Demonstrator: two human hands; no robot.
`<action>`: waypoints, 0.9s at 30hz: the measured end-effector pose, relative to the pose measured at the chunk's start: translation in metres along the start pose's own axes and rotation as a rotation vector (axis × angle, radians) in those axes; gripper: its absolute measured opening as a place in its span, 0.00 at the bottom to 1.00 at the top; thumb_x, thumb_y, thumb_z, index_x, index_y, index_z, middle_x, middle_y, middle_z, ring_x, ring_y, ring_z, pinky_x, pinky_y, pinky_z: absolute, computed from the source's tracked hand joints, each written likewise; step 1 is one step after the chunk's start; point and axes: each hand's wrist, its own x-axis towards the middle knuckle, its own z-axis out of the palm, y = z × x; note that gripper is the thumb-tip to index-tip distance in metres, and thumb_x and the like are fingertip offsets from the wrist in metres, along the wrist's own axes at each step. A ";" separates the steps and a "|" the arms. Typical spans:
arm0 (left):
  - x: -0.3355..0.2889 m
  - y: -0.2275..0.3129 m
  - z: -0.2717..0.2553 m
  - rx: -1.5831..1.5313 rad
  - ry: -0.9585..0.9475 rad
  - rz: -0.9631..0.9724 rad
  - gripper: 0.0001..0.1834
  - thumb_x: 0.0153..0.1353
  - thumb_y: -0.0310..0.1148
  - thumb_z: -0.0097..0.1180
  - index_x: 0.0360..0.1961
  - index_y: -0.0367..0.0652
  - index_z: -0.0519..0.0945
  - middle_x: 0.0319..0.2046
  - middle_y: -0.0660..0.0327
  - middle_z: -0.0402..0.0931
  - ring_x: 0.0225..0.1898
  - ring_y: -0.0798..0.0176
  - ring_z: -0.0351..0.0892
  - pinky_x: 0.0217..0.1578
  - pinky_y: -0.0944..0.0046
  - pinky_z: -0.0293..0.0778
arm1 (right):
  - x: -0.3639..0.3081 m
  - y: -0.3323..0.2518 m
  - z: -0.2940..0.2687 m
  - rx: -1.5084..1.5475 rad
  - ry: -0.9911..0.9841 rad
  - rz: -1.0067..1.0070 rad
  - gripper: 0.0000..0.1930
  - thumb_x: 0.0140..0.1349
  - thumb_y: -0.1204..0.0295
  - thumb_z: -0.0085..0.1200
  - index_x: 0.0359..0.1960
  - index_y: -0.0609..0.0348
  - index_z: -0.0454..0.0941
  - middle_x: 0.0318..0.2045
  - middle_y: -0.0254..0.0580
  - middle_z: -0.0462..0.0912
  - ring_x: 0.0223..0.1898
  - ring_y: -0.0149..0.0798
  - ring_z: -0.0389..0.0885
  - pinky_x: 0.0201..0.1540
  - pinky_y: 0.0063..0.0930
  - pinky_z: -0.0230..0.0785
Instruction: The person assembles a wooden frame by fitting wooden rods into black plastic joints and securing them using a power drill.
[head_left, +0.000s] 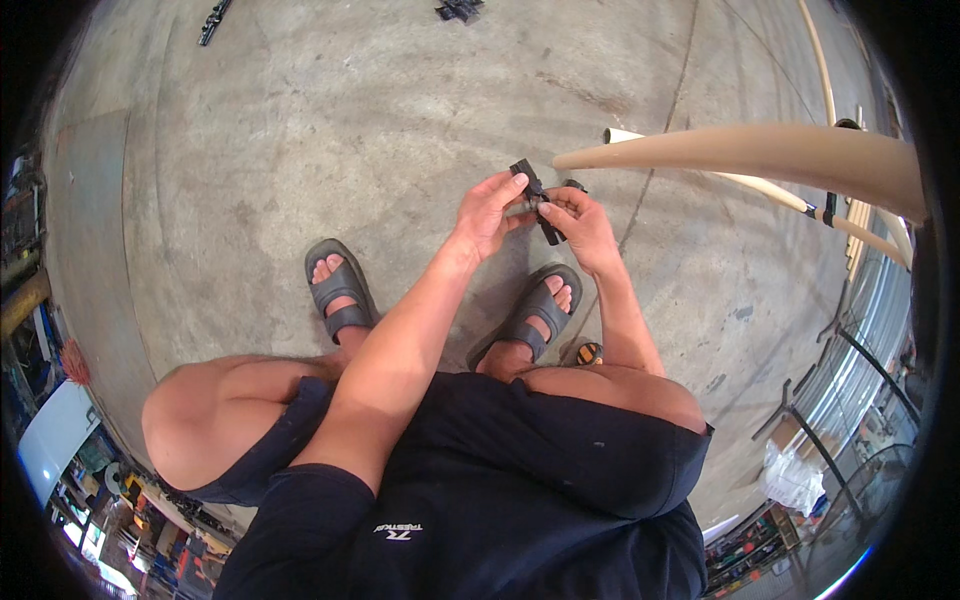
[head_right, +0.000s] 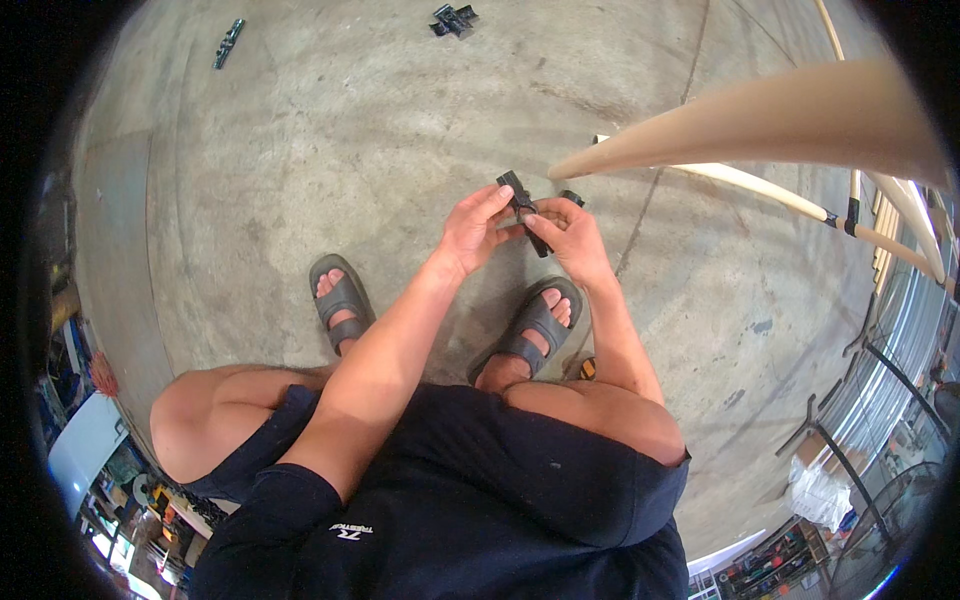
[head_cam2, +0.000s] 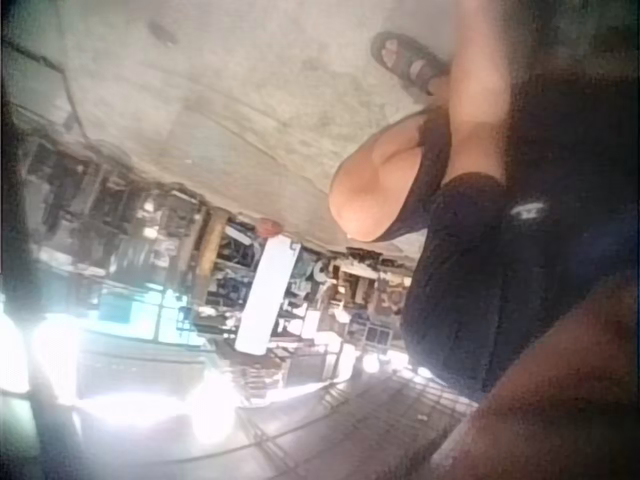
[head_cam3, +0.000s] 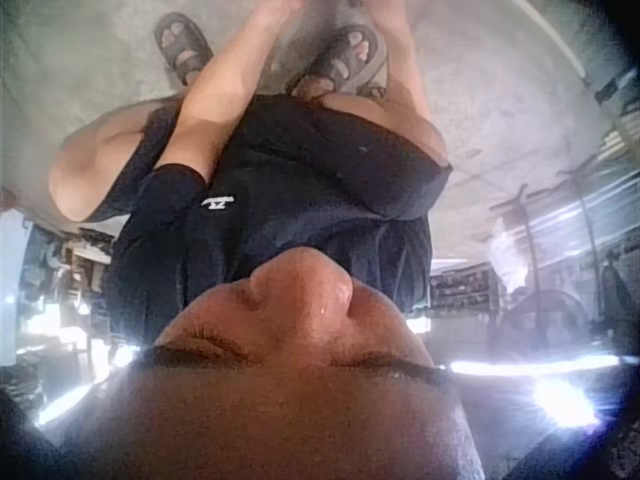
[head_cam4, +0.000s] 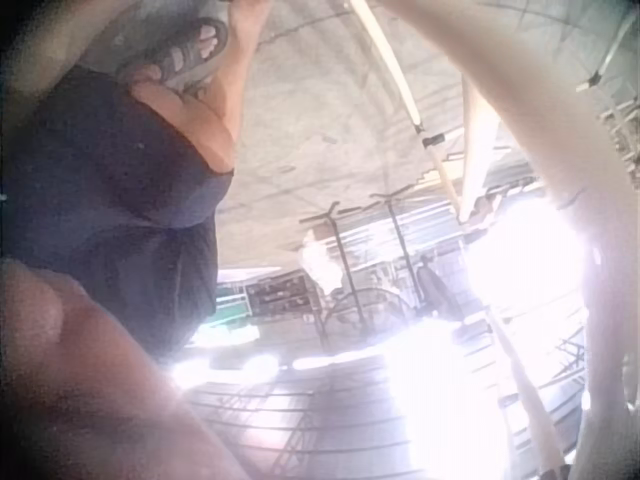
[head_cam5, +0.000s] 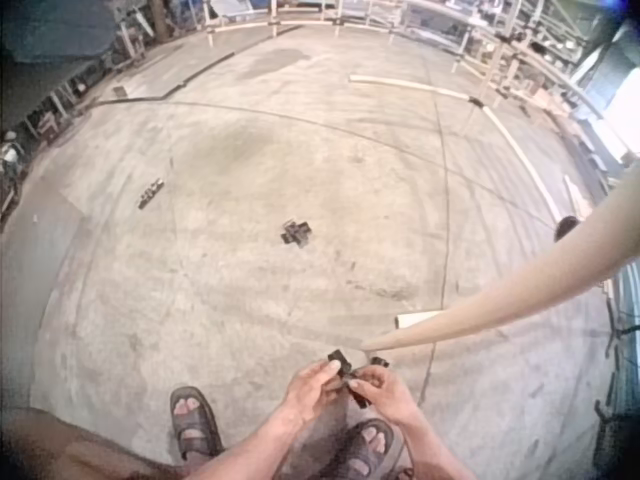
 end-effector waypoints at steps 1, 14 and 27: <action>-0.001 0.000 -0.001 0.001 -0.019 0.019 0.17 0.66 0.43 0.62 0.51 0.48 0.79 0.45 0.65 0.80 0.49 0.65 0.76 0.49 0.51 0.73 | 0.000 -0.002 0.001 0.016 0.001 -0.003 0.15 0.66 0.72 0.61 0.50 0.71 0.78 0.36 0.38 0.85 0.36 0.26 0.80 0.38 0.21 0.71; 0.003 0.001 -0.003 0.069 0.022 -0.001 0.15 0.64 0.42 0.64 0.45 0.44 0.81 0.41 0.62 0.80 0.46 0.63 0.78 0.45 0.53 0.77 | 0.001 0.013 0.001 0.014 0.000 0.025 0.14 0.67 0.76 0.60 0.51 0.70 0.78 0.39 0.36 0.84 0.39 0.24 0.79 0.43 0.19 0.72; 0.016 -0.001 0.005 -0.016 0.335 0.201 0.11 0.69 0.36 0.58 0.46 0.40 0.80 0.36 0.62 0.80 0.38 0.65 0.83 0.38 0.60 0.81 | 0.031 -0.086 -0.002 -0.289 0.357 -0.970 0.14 0.57 0.70 0.70 0.37 0.64 0.78 0.34 0.39 0.81 0.34 0.30 0.76 0.38 0.27 0.72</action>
